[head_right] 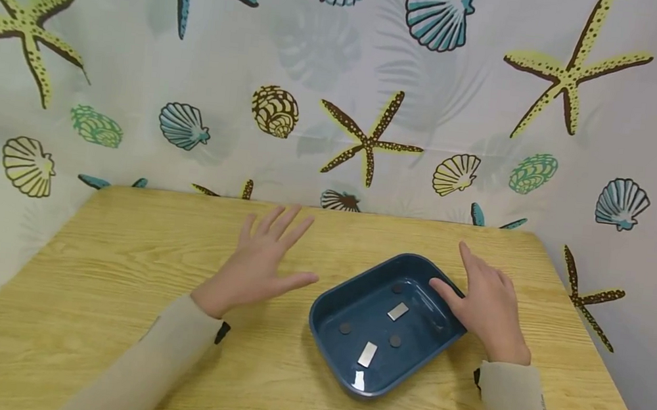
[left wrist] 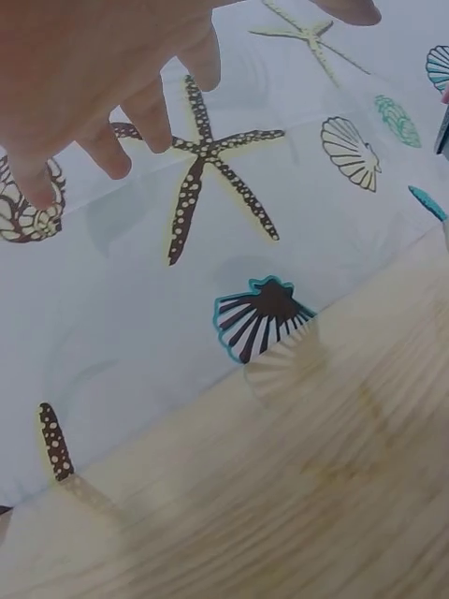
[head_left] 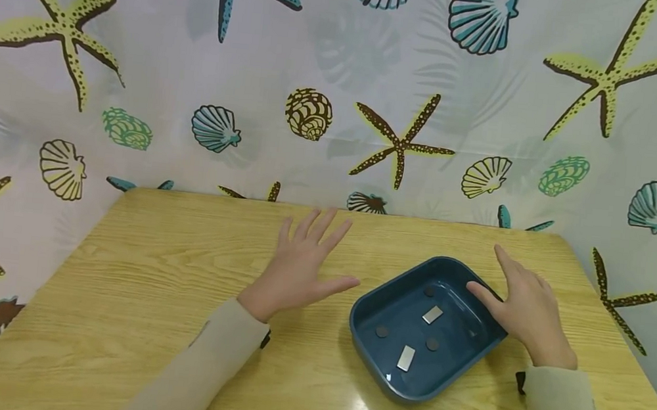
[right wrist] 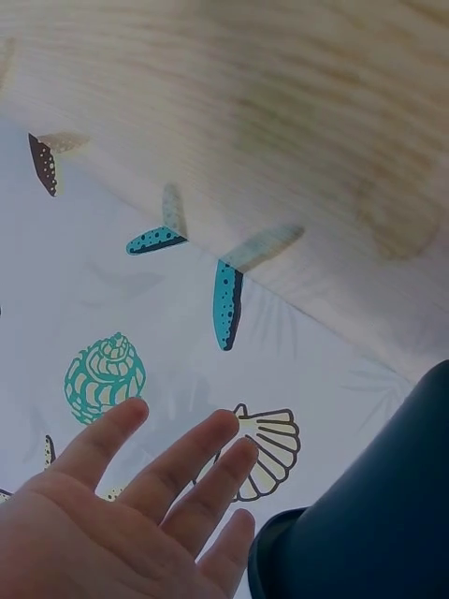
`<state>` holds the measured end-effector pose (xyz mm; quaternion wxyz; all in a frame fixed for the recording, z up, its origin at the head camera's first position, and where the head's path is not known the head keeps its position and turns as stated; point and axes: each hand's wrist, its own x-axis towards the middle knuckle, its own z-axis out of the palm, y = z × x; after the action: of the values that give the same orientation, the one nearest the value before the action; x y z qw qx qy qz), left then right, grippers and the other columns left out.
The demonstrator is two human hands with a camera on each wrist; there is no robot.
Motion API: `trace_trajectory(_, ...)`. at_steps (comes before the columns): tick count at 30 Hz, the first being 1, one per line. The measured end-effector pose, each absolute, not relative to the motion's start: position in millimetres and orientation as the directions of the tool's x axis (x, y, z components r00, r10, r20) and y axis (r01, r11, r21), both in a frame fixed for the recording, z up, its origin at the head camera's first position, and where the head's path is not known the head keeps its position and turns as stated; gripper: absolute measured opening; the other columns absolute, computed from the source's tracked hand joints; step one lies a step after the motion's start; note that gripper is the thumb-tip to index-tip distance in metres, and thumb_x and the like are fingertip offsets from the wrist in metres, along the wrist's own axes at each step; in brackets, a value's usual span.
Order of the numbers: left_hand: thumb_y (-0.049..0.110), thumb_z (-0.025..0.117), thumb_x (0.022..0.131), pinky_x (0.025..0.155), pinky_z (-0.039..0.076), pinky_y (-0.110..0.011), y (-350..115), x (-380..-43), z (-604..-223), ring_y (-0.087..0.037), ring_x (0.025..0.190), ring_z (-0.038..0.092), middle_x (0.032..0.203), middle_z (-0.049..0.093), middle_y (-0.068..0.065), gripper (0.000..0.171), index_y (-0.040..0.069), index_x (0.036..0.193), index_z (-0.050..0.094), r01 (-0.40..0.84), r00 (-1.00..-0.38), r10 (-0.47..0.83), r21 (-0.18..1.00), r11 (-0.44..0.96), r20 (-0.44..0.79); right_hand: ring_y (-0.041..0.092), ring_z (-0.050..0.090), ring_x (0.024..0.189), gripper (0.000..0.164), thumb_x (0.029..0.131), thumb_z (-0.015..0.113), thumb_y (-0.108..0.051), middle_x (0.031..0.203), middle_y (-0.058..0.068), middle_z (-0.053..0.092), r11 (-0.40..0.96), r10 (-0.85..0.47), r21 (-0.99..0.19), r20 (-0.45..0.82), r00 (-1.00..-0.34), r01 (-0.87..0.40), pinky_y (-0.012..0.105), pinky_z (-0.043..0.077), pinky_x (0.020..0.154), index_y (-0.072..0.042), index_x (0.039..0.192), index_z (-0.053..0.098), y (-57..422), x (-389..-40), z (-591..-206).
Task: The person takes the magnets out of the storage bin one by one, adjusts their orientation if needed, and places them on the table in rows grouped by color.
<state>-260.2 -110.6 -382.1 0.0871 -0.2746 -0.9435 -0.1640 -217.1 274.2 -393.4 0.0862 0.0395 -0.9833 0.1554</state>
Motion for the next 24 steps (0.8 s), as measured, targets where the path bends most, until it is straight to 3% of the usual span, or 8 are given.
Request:
trace_trajectory(5,0.069,0.063,0.091,0.122,0.016,-0.073,-100.6,-255.2,-377.1,-0.040,0.160,0.021,0.174,0.019,-0.010,0.095,0.025,0.166,0.024,0.580,-0.811,0.530,0.219,0.785,0.249,0.053,0.047,0.138,0.090,0.098,0.059,-0.062,0.154,0.028,0.049,0.944,-0.059,-0.308,0.192,-0.980,-0.117,0.073,0.031,0.112,-0.008,0.164,0.027,275.0,-216.7,-395.5)
trace_trajectory(12,0.070,0.062,0.092,0.124,0.020,-0.070,-87.6,-250.3,-378.8,-0.038,0.159,0.025,0.172,0.024,-0.009,0.093,0.024,0.165,0.027,0.623,-0.778,0.578,0.191,0.758,0.245,0.048,0.062,0.122,0.077,0.101,0.063,-0.048,0.143,0.026,0.059,0.938,-0.090,-0.312,0.204,-0.975,-0.152,0.071,0.044,0.101,-0.003,0.159,0.036,275.8,-217.4,-396.7)
trace_trajectory(24,0.068,0.065,0.091,0.124,0.035,-0.053,-70.9,-240.2,-379.2,-0.036,0.155,0.034,0.169,0.033,-0.009,0.094,0.023,0.165,0.027,0.688,-0.725,0.654,0.212,0.694,0.216,0.046,0.063,0.123,0.060,0.104,0.062,-0.034,0.142,0.027,0.060,0.916,-0.109,-0.369,0.151,-0.983,-0.159,0.067,0.049,0.097,-0.002,0.153,0.046,278.1,-213.6,-399.9)
